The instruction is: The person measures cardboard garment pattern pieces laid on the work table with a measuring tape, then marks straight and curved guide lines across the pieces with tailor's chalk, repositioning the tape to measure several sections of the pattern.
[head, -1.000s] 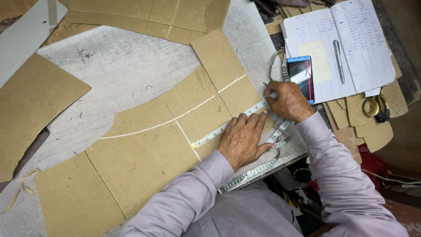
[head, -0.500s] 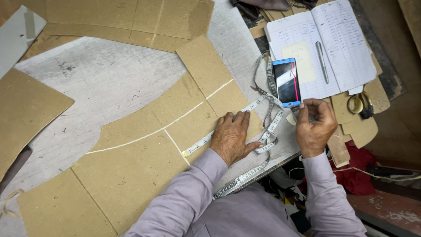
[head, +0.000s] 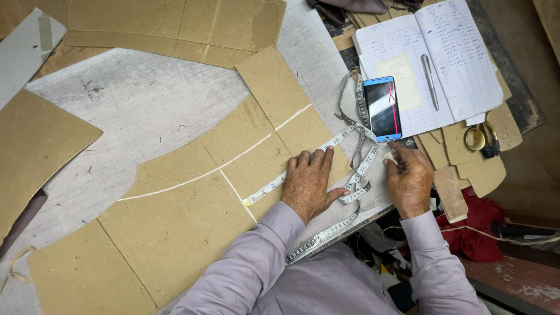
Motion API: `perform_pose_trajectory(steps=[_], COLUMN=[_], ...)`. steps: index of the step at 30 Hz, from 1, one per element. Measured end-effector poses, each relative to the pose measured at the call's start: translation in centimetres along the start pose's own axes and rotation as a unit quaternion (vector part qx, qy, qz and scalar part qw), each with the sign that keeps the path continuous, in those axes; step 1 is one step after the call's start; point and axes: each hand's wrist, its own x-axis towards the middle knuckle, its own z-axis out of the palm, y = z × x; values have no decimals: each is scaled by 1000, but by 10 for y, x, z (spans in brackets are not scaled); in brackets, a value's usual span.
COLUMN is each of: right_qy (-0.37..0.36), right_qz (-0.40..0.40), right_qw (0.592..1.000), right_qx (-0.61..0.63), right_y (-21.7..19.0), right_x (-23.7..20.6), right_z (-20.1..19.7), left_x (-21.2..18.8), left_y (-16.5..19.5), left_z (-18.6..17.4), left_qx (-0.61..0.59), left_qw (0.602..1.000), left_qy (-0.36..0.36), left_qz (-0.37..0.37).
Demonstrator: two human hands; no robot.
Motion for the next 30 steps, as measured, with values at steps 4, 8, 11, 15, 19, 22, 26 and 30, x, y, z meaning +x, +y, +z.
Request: perform_pose_trajectory(steps=[4,8,11,15,19,22,26,30], right_qy=[37,-36,-113,-129,-144,-142,-149,-143], right_qz=[10,-135,-199,-234,-269,-287,-294,-294], right_qw=[998,974,966,960,949,945,943,943], right_qx=[59,176,123,81,76,60,53,55], right_y=[-9,-30,-49,-63,-60,-55,-52,-54], right_x=[10,32,49,67,74,77,78,76], right_z=[-2,6,19,33,41,45,49,51], left_x=[-1,1,2,0,-1,-1,0,-2], left_y=[-2,-3,-4,-6,-8,-9,-10,-11], left_z=[6,10,12,12,13,14,16,18], left_qx=[16,24,37,36,29,26,21,28], left_qw=[1000,1000,999,999,999,1000,1000,999], left_qy=[0,-8,-27,-17,-13,-5,4,12], left_qz=[3,5,6,6,5,8,10,15])
